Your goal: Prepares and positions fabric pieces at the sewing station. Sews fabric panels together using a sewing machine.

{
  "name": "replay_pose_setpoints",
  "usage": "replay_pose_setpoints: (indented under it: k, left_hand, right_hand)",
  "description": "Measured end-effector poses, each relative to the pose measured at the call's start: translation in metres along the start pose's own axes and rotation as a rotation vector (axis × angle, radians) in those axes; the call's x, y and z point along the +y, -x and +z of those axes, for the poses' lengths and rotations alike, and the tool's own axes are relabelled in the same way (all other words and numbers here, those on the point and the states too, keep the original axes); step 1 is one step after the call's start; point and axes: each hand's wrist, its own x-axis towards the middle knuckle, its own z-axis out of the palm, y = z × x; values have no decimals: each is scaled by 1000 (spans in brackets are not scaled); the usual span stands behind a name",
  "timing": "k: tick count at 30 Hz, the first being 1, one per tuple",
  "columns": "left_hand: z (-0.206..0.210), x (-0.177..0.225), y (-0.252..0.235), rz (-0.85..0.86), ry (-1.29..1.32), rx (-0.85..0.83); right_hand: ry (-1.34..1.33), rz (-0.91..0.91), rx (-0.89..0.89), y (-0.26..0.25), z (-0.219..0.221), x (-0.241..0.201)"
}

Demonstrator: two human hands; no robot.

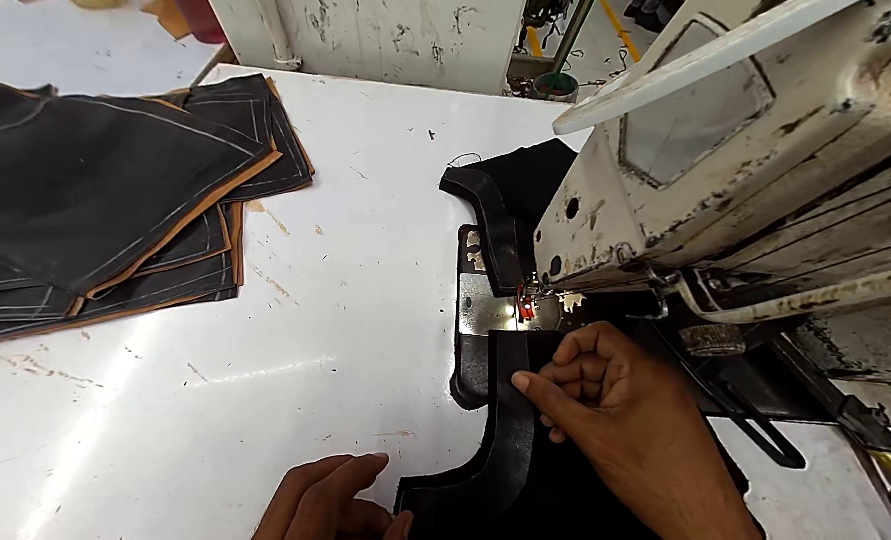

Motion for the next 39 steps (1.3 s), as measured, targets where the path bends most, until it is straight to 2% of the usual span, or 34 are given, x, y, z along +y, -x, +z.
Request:
replay_pose_setpoints:
  k: [20,29,39]
  left_hand:
    - [1,6,-2,-29,11,10]
    - [0,7,-2,-37,-5,3]
    - [1,9,-2,-46,-24,10]
  right_hand:
    - [143,-36,35,1,1,-2]
    - [-22,-10,-21,-2,-5,0]
    - [27,-10,-5,-2,-3,1]
